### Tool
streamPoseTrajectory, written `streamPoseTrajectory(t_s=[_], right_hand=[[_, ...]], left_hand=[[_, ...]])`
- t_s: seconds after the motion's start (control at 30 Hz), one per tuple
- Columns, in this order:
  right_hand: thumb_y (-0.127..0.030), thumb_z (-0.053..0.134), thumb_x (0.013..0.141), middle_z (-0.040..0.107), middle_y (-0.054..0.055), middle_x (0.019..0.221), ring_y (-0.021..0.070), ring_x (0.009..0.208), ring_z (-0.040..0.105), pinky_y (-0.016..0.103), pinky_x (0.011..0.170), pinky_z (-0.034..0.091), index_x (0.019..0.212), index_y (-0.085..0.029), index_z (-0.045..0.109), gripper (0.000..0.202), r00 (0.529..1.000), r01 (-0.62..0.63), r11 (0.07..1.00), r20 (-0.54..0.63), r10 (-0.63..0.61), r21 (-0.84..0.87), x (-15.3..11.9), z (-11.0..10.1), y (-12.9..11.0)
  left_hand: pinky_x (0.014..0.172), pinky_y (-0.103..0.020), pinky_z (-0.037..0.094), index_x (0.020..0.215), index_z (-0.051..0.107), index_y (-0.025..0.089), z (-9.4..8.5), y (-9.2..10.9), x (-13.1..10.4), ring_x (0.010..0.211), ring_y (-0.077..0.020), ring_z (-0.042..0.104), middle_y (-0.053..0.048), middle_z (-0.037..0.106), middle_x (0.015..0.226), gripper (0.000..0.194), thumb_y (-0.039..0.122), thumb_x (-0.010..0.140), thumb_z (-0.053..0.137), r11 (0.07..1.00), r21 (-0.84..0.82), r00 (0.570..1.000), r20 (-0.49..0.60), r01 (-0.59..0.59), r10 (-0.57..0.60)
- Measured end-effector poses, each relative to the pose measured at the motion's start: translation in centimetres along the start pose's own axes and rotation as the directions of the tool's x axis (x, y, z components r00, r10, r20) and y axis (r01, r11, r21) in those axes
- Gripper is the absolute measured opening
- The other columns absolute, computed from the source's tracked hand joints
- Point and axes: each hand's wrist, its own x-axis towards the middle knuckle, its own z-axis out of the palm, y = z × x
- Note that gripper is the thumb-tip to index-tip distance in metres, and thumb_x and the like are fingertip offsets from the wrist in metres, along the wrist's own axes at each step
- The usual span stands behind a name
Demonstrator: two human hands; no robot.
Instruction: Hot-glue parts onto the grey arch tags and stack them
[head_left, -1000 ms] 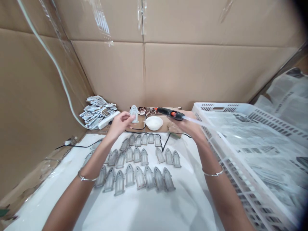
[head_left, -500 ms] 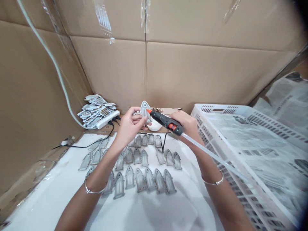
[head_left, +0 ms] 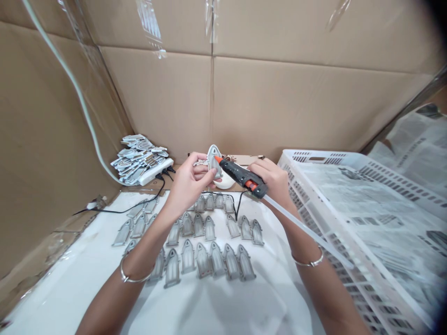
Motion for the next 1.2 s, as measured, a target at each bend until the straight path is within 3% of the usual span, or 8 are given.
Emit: streamPoseTrajectory(t_s=[0.4, 0.57, 0.67, 0.8, 1.0, 1.07, 1.1, 1.2], right_hand=[[-0.024, 0.049, 0.096, 0.068, 0.004, 0.079, 0.0164, 0.074, 0.054, 0.028, 0.059, 0.033, 0.070, -0.021, 0.060, 0.028, 1.000, -0.011, 0.997, -0.015, 0.010, -0.075, 0.1, 0.1, -0.3], [-0.031, 0.052, 0.092, 0.071, 0.006, 0.090, 0.0189, 0.081, 0.062, 0.028, 0.059, 0.035, 0.081, -0.021, 0.067, 0.021, 0.972, -0.193, 0.971, 0.106, 0.209, -0.145, 0.0, -0.9, 2.0], [-0.043, 0.054, 0.090, 0.072, 0.009, 0.086, 0.0212, 0.075, 0.063, 0.028, 0.056, 0.032, 0.080, -0.021, 0.069, 0.028, 0.830, -0.361, 0.869, 0.307, 0.465, -0.339, -0.5, -1.2, 4.9], [-0.046, 0.065, 0.079, 0.076, 0.011, 0.098, 0.0270, 0.086, 0.068, 0.029, 0.061, 0.039, 0.097, -0.022, 0.072, 0.031, 0.517, -0.378, 0.769, 0.571, 0.638, -0.516, -1.7, 0.1, 8.5], [-0.039, 0.070, 0.075, 0.075, 0.014, 0.108, 0.0279, 0.094, 0.070, 0.031, 0.068, 0.046, 0.106, -0.018, 0.072, 0.038, 0.281, -0.390, 0.722, 0.673, 0.684, -0.572, -2.6, 2.4, 11.0], [-0.036, 0.071, 0.074, 0.075, 0.015, 0.108, 0.0289, 0.095, 0.070, 0.031, 0.068, 0.046, 0.104, -0.017, 0.074, 0.036, 0.280, -0.380, 0.702, 0.649, 0.708, -0.602, -2.6, 2.2, 10.9], [-0.037, 0.071, 0.074, 0.075, 0.016, 0.107, 0.0296, 0.094, 0.070, 0.032, 0.067, 0.046, 0.102, -0.017, 0.074, 0.035, 0.313, -0.373, 0.696, 0.623, 0.717, -0.613, -2.5, 1.9, 10.8], [-0.043, 0.069, 0.077, 0.077, 0.014, 0.097, 0.0290, 0.086, 0.070, 0.031, 0.062, 0.043, 0.095, -0.020, 0.076, 0.031, 0.484, -0.387, 0.733, 0.553, 0.678, -0.560, -2.0, 0.4, 9.7]], left_hand=[[0.058, -0.027, 0.062, 0.103, 0.048, 0.021, -0.4, -0.7, 0.2, 0.078, -0.0225, 0.077, -0.005, 0.076, 0.087, 0.033, 0.033, 0.084, 0.071, 0.995, 0.092, 1.000, -0.018, -0.024, 0.025], [0.056, -0.028, 0.061, 0.095, 0.047, 0.020, -0.6, -0.9, 0.6, 0.073, -0.0223, 0.076, -0.005, 0.074, 0.082, 0.028, 0.031, 0.082, 0.069, 0.991, 0.130, 0.999, -0.041, 0.017, -0.012], [0.052, -0.027, 0.057, 0.090, 0.043, 0.021, -0.7, -1.3, 0.9, 0.070, -0.0222, 0.075, -0.005, 0.073, 0.081, 0.029, 0.030, 0.081, 0.068, 0.991, 0.129, 0.999, -0.039, 0.041, -0.036], [0.054, -0.025, 0.053, 0.086, 0.042, 0.021, -0.9, -1.7, 1.2, 0.069, -0.0204, 0.073, -0.003, 0.072, 0.077, 0.028, 0.030, 0.079, 0.068, 0.983, 0.180, 0.999, -0.037, 0.041, -0.035], [0.060, -0.024, 0.045, 0.082, 0.054, 0.018, -1.0, -1.5, 1.2, 0.065, -0.0138, 0.063, -0.001, 0.068, 0.075, 0.021, 0.032, 0.077, 0.070, 0.958, 0.286, 0.999, -0.034, -0.029, 0.040], [0.057, -0.023, 0.038, 0.079, 0.058, 0.018, -1.0, -1.4, 1.2, 0.061, -0.0122, 0.056, 0.001, 0.062, 0.069, 0.021, 0.034, 0.078, 0.070, 0.935, 0.352, 0.997, -0.036, -0.054, 0.071], [0.056, -0.023, 0.035, 0.077, 0.059, 0.017, -1.1, -1.4, 1.2, 0.058, -0.0118, 0.052, 0.002, 0.058, 0.064, 0.021, 0.035, 0.078, 0.070, 0.920, 0.388, 0.996, -0.037, -0.059, 0.079], [0.054, -0.024, 0.031, 0.072, 0.061, 0.017, -1.3, -1.5, 1.2, 0.055, -0.0117, 0.045, 0.004, 0.050, 0.058, 0.024, 0.039, 0.078, 0.071, 0.891, 0.452, 0.997, -0.037, -0.048, 0.072]])
